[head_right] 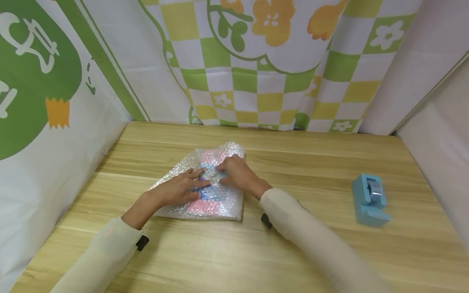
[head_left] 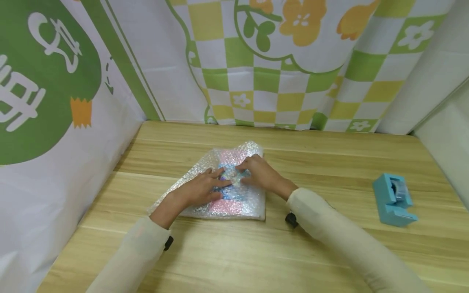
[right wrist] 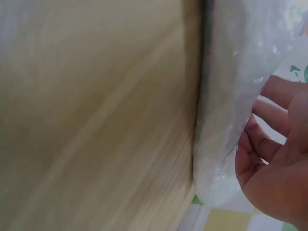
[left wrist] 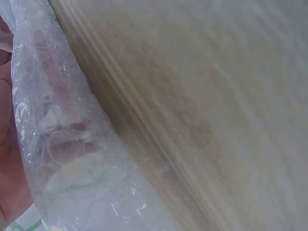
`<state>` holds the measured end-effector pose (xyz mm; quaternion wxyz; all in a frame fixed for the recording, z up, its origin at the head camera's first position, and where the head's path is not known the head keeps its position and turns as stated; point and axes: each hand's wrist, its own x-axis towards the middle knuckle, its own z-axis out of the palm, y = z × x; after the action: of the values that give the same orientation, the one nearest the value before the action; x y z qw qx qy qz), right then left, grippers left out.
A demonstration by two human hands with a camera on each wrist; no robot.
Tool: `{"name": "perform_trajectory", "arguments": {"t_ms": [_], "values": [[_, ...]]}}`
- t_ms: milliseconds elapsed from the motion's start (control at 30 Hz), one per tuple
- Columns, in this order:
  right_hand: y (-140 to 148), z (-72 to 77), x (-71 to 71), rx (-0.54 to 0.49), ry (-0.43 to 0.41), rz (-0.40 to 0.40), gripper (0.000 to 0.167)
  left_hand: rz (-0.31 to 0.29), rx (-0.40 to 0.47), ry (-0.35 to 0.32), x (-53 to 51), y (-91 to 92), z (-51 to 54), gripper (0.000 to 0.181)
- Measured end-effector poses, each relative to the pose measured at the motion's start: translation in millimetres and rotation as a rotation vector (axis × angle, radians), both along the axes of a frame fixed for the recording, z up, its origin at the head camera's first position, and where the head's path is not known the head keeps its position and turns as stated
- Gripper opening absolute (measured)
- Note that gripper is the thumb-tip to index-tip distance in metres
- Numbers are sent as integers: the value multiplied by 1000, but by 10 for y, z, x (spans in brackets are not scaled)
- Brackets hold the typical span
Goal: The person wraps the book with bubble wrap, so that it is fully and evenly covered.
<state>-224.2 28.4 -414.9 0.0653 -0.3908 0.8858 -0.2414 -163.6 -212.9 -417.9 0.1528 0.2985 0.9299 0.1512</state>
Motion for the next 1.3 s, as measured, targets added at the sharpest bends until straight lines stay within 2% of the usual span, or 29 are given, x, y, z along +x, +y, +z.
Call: {"name": "perform_trajectory", "arguments": {"t_ms": [200, 433, 600, 700, 800, 867, 933, 1033, 1100, 1167, 1300], "values": [[82, -22, -70, 69, 34, 43, 45, -12, -4, 24, -1, 1, 7, 51], [150, -17, -100, 127, 54, 128, 56, -28, -10, 57, 4, -9, -7, 53], [143, -11, -89, 144, 55, 138, 58, 4, 73, 98, 30, -74, -34, 48], [126, -6, -89, 170, 52, 138, 61, 83, 134, 150, 71, -175, -34, 42], [119, 3, -106, 199, 73, 155, 64, 219, 132, 253, 128, -303, -6, 37], [118, 19, -112, 213, 82, 165, 66, 332, 102, 294, 174, -396, 18, 36], [122, 41, -112, 220, 79, 172, 66, 444, 76, 269, 217, -486, 25, 38], [130, 66, -110, 222, 65, 170, 66, 571, 83, 179, 275, -583, 28, 43], [135, 74, -112, 223, 62, 172, 66, 623, 113, 129, 309, -613, 42, 46], [133, 71, -114, 222, 62, 173, 66, 666, 133, 121, 341, -620, 78, 42], [104, 41, -105, 219, 54, 180, 66, 730, 103, 125, 400, -632, 210, 18]]}}
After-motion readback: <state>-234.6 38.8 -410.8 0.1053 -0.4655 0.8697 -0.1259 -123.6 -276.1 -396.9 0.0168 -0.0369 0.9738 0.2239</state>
